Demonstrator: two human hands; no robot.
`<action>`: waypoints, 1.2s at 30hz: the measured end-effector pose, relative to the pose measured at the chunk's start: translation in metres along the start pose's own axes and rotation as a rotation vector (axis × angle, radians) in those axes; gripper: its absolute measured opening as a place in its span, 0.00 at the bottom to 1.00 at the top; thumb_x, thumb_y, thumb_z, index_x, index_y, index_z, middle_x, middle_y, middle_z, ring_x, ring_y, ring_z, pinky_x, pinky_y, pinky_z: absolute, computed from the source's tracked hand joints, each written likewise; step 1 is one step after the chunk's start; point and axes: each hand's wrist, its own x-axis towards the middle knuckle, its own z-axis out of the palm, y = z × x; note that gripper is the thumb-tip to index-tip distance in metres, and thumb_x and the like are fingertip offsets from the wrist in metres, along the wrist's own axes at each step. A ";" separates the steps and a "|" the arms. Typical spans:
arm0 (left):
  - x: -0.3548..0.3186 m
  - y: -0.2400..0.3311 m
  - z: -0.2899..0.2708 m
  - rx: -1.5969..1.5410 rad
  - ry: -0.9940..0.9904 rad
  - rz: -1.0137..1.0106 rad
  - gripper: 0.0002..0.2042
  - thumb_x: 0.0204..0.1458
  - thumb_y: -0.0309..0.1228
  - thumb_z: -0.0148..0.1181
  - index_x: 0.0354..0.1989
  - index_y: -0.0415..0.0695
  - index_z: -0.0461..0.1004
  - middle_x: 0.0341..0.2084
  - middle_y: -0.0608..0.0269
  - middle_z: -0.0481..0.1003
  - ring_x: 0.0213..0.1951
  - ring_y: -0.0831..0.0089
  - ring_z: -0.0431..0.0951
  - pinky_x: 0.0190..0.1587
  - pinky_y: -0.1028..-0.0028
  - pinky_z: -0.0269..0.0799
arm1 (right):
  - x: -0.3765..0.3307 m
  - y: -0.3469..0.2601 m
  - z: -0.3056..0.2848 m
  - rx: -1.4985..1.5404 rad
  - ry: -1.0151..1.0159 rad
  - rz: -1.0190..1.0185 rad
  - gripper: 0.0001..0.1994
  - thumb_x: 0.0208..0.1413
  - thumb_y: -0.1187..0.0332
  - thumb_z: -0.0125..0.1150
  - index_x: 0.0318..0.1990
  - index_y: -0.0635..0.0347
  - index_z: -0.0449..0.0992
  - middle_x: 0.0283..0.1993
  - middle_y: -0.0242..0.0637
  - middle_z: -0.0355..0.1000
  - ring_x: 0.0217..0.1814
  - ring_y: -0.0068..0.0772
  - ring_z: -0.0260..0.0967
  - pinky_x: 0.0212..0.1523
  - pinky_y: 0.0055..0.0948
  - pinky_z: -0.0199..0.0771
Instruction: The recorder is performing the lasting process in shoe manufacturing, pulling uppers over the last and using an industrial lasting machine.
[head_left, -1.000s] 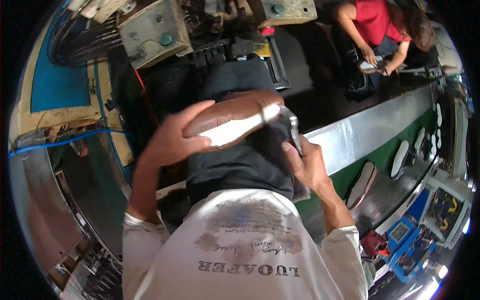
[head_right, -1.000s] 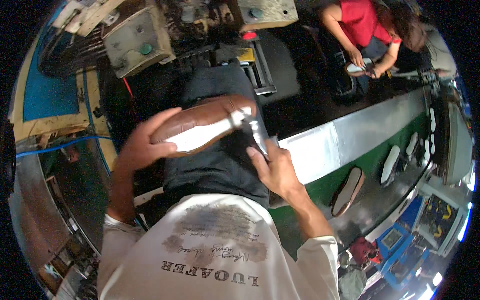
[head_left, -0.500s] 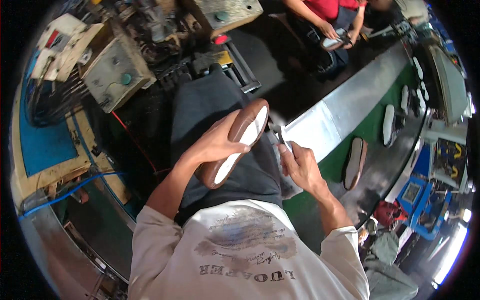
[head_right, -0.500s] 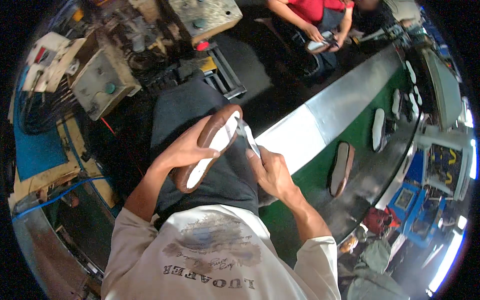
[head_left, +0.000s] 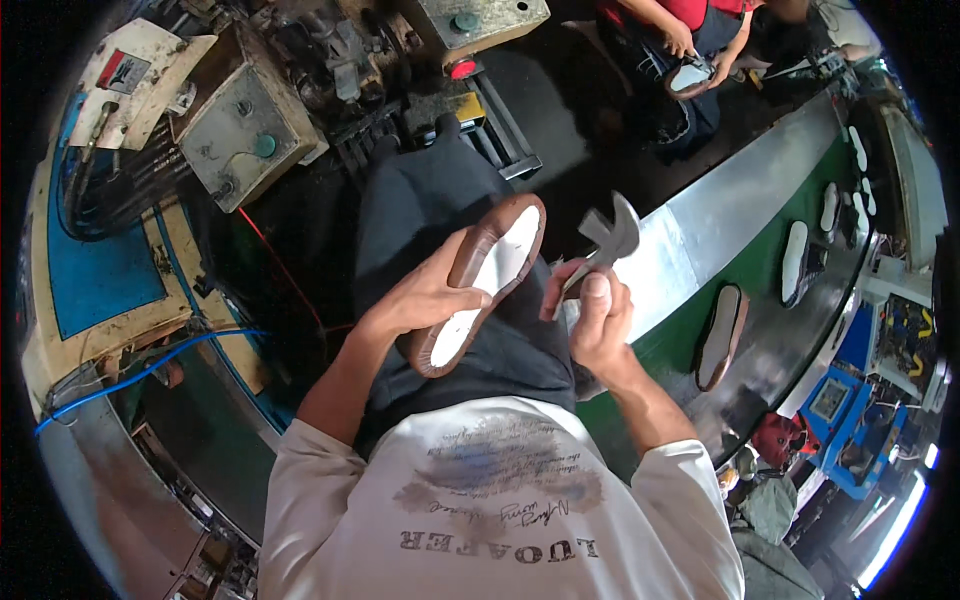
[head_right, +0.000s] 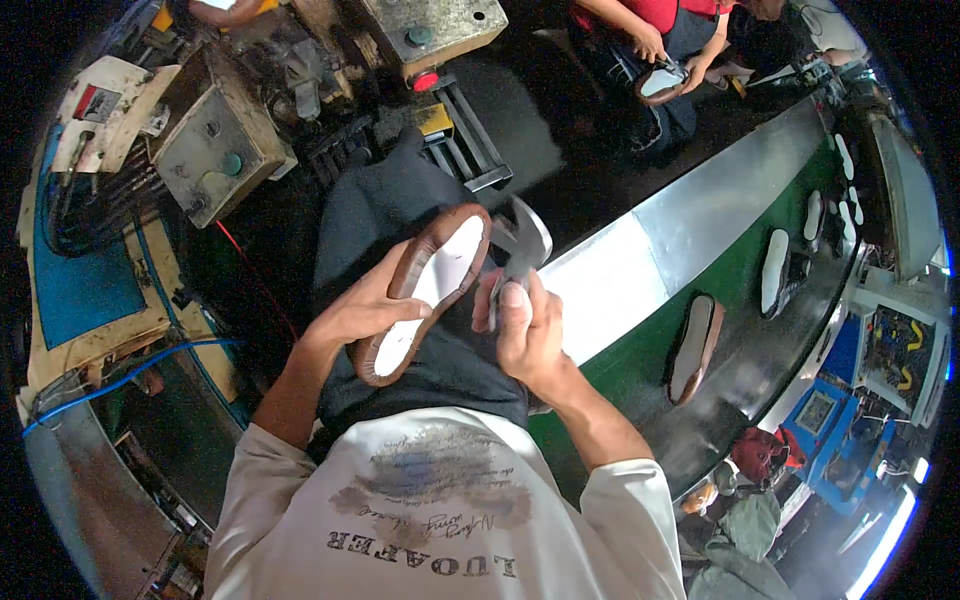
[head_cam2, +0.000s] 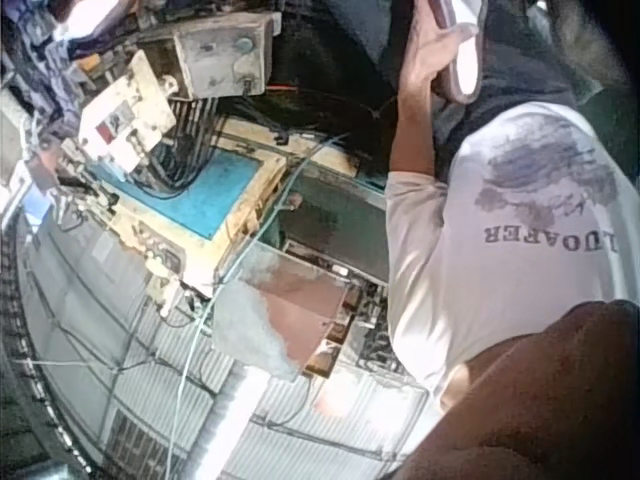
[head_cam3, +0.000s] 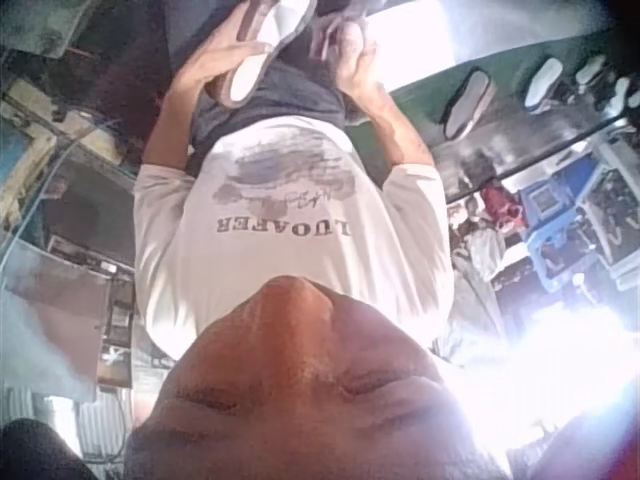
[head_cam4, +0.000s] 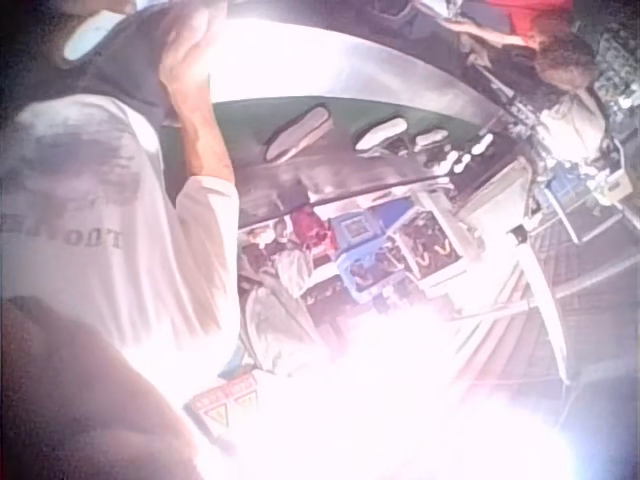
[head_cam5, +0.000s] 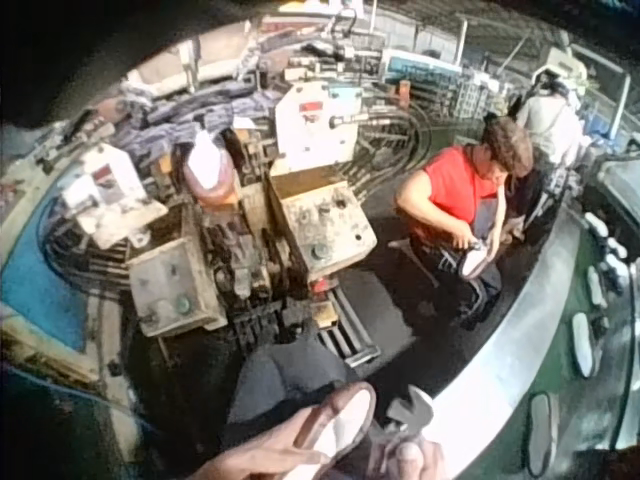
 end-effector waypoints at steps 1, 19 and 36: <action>0.001 -0.002 0.000 0.004 -0.006 0.008 0.44 0.56 0.28 0.71 0.81 0.39 0.55 0.70 0.50 0.69 0.71 0.61 0.69 0.74 0.63 0.63 | 0.001 0.033 0.000 -0.381 -0.177 0.032 0.23 0.83 0.59 0.39 0.43 0.69 0.75 0.25 0.42 0.76 0.27 0.38 0.78 0.31 0.40 0.78; -0.135 -0.032 -0.069 -0.728 0.500 0.100 0.42 0.56 0.30 0.74 0.79 0.42 0.62 0.68 0.56 0.73 0.68 0.63 0.73 0.73 0.63 0.65 | 0.002 0.013 0.050 -0.133 -0.273 0.351 0.17 0.80 0.55 0.54 0.48 0.62 0.77 0.22 0.31 0.70 0.18 0.22 0.67 0.20 0.28 0.69; -0.463 -0.279 -0.238 1.221 1.020 -0.904 0.33 0.59 0.35 0.67 0.75 0.46 0.68 0.69 0.42 0.71 0.70 0.41 0.71 0.68 0.43 0.71 | 0.016 0.046 0.076 0.016 -0.281 0.643 0.16 0.77 0.59 0.57 0.43 0.65 0.71 0.23 0.36 0.73 0.16 0.31 0.74 0.17 0.33 0.75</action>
